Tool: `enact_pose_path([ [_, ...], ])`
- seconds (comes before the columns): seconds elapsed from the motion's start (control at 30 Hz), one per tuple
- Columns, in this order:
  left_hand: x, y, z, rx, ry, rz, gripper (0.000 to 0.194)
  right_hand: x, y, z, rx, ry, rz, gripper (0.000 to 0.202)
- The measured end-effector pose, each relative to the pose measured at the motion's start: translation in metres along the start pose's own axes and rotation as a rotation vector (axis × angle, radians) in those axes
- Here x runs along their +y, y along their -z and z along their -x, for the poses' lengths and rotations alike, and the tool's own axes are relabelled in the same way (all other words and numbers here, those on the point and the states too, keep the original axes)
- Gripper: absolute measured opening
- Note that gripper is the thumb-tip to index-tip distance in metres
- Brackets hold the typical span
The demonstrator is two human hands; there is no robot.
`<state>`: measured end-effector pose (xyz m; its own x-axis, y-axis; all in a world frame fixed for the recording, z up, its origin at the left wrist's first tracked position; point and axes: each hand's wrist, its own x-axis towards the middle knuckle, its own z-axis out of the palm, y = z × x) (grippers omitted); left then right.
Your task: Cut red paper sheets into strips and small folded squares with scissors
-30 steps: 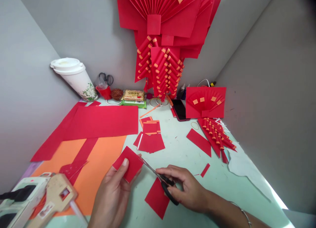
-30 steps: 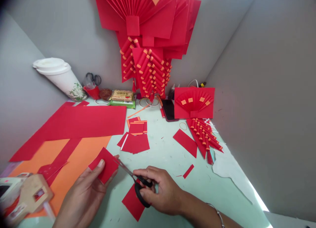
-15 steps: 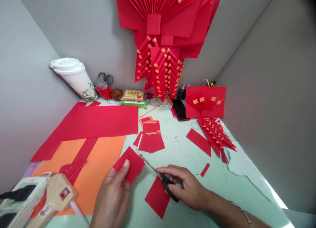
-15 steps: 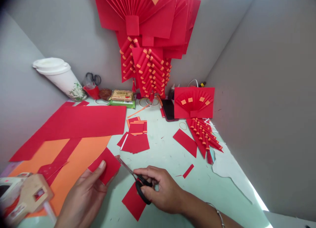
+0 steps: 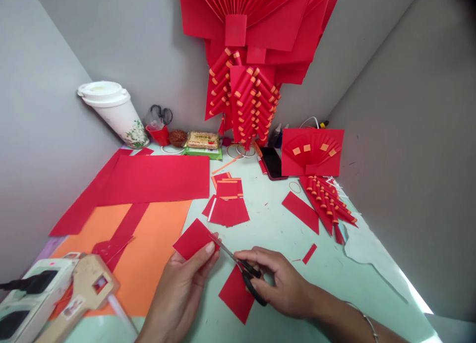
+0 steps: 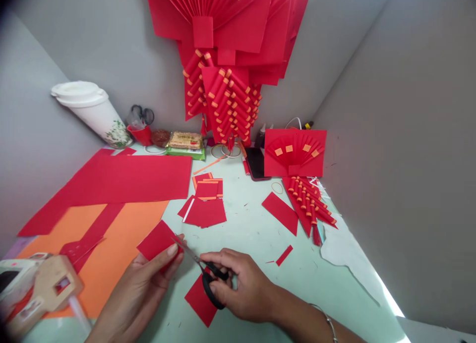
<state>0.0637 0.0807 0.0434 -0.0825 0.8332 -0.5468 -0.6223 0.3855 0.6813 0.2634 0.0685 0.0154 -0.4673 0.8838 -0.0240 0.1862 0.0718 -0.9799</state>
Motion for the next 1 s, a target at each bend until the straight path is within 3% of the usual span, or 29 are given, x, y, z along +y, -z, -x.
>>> enact_pose_path([
  [0.2, 0.0022, 0.0011, -0.0022, 0.032, -0.001, 0.037, 0.032, 0.0001, -0.0008, 0.0011, -0.008, 0.005, 0.025, 0.049],
  [1.0, 0.0004, 0.0010, -0.0028, 0.043, 0.008, 0.021, 0.035, -0.0018, -0.0023, 0.0014, 0.010, -0.008, 0.022, 0.047],
])
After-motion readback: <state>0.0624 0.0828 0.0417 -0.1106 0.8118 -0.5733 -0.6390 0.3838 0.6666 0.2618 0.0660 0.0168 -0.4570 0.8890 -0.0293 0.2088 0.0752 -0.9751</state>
